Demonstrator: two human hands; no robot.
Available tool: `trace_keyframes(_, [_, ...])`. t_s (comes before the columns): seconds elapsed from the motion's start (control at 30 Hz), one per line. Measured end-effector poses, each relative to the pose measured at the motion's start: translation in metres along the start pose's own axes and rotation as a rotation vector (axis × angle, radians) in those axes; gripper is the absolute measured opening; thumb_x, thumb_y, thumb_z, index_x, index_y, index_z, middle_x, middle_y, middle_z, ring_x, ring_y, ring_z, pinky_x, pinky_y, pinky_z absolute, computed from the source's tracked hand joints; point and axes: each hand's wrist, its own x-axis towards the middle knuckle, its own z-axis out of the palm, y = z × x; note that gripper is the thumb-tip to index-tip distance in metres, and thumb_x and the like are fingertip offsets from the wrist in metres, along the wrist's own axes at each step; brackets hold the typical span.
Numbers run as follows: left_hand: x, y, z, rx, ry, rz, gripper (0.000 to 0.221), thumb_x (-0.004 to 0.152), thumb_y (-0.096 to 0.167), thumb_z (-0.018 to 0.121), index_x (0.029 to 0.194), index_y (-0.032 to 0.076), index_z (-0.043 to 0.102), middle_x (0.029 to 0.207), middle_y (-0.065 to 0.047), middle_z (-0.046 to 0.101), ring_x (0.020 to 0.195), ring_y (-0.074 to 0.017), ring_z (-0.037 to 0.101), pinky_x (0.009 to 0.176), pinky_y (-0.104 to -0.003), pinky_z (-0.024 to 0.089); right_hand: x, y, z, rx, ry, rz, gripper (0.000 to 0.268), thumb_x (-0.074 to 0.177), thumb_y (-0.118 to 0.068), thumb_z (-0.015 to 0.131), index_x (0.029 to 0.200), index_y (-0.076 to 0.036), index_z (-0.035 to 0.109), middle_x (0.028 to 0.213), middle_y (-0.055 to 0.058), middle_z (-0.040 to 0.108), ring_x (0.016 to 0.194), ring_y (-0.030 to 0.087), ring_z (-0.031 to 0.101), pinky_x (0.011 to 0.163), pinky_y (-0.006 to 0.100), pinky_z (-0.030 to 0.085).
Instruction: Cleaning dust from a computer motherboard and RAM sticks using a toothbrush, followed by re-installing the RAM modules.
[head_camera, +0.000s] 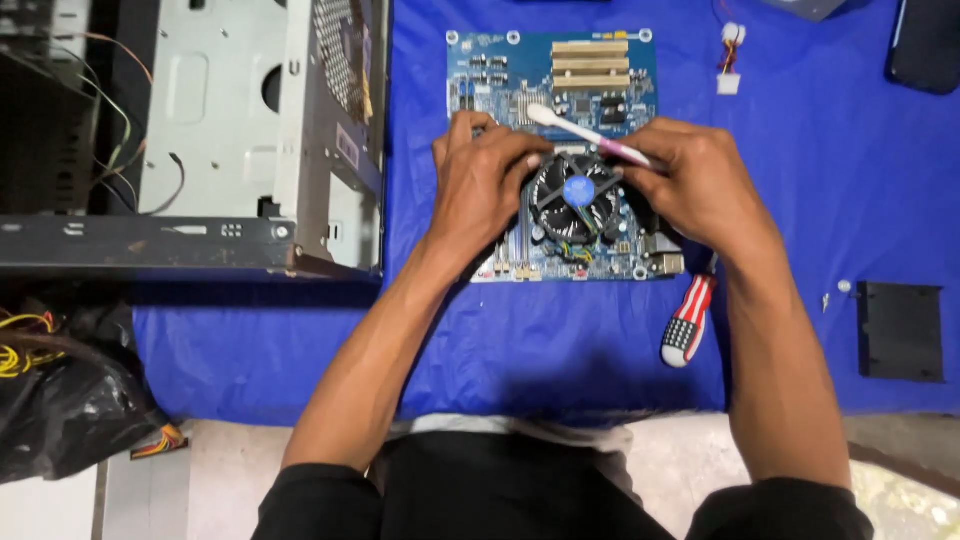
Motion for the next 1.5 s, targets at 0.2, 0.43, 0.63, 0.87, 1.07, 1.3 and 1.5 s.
trace_keyframes(0.2, [0.002, -0.004, 0.009, -0.003, 0.059, 0.014, 0.008, 0.089, 0.014, 0.078, 0.097, 0.017, 0.077, 0.087, 0.003, 0.073, 0.105, -0.0296, 0.050, 0.083, -0.046, 0.034, -0.003, 0.008, -0.001, -0.061, 0.064, 0.034, 0.018, 0.097, -0.003, 0.081, 0.115, -0.002, 0.080, 0.094, 0.008, 0.074, 0.070, 0.017, 0.057, 0.061, 0.034, 0.040])
trace_keyframes(0.43, [-0.005, -0.002, 0.012, -0.012, 0.074, 0.060, 0.013, 0.096, 0.014, 0.066, 0.103, 0.018, 0.076, 0.099, 0.002, 0.074, 0.111, -0.0304, 0.048, 0.085, -0.048, 0.035, -0.002, 0.012, 0.000, -0.039, -0.021, 0.007, 0.027, 0.092, 0.001, 0.081, 0.119, -0.002, 0.079, 0.100, 0.010, 0.075, 0.083, 0.021, 0.068, 0.069, 0.034, 0.047])
trace_keyframes(0.63, [-0.006, 0.000, 0.011, 0.003, 0.083, 0.077, 0.014, 0.096, 0.011, 0.065, 0.104, 0.018, 0.075, 0.099, 0.003, 0.071, 0.112, -0.0313, 0.047, 0.081, -0.049, 0.036, -0.003, 0.007, -0.002, -0.126, -0.023, 0.003, 0.024, 0.095, -0.003, 0.083, 0.118, -0.004, 0.076, 0.098, 0.009, 0.069, 0.076, 0.025, 0.063, 0.063, 0.038, 0.044])
trace_keyframes(0.87, [-0.007, 0.000, 0.012, -0.007, 0.087, 0.078, 0.013, 0.098, 0.012, 0.065, 0.105, 0.016, 0.075, 0.098, 0.003, 0.070, 0.114, -0.0320, 0.046, 0.081, -0.048, 0.036, -0.001, 0.022, 0.002, -0.114, -0.015, -0.075, 0.013, 0.104, -0.008, 0.081, 0.111, 0.000, 0.074, 0.091, 0.008, 0.064, 0.073, 0.023, 0.058, 0.064, 0.036, 0.040])
trace_keyframes(1.07, [-0.006, -0.002, 0.012, -0.006, 0.085, 0.067, 0.013, 0.097, 0.012, 0.065, 0.103, 0.018, 0.075, 0.099, 0.003, 0.070, 0.114, -0.0332, 0.047, 0.085, -0.051, 0.037, -0.002, 0.017, 0.012, -0.224, 0.061, 0.052, 0.019, 0.099, -0.017, 0.088, 0.100, -0.004, 0.074, 0.084, 0.009, 0.066, 0.068, 0.025, 0.056, 0.062, 0.040, 0.039])
trace_keyframes(1.3, [-0.007, -0.001, 0.013, -0.002, 0.097, 0.073, 0.012, 0.097, 0.012, 0.065, 0.102, 0.018, 0.074, 0.097, 0.005, 0.069, 0.113, -0.0316, 0.046, 0.084, -0.050, 0.037, 0.001, 0.009, 0.017, -0.033, 0.041, 0.139, 0.011, 0.096, 0.000, 0.075, 0.105, -0.005, 0.078, 0.101, 0.007, 0.076, 0.089, 0.023, 0.068, 0.077, 0.035, 0.048])
trace_keyframes(1.5, [-0.008, -0.001, 0.013, -0.014, 0.088, 0.057, 0.012, 0.096, 0.012, 0.066, 0.103, 0.018, 0.074, 0.097, 0.004, 0.070, 0.114, -0.0318, 0.046, 0.085, -0.050, 0.036, 0.003, 0.007, 0.014, -0.047, 0.011, 0.054, 0.028, 0.090, 0.011, 0.067, 0.110, -0.004, 0.079, 0.106, 0.011, 0.074, 0.091, 0.027, 0.069, 0.079, 0.037, 0.051])
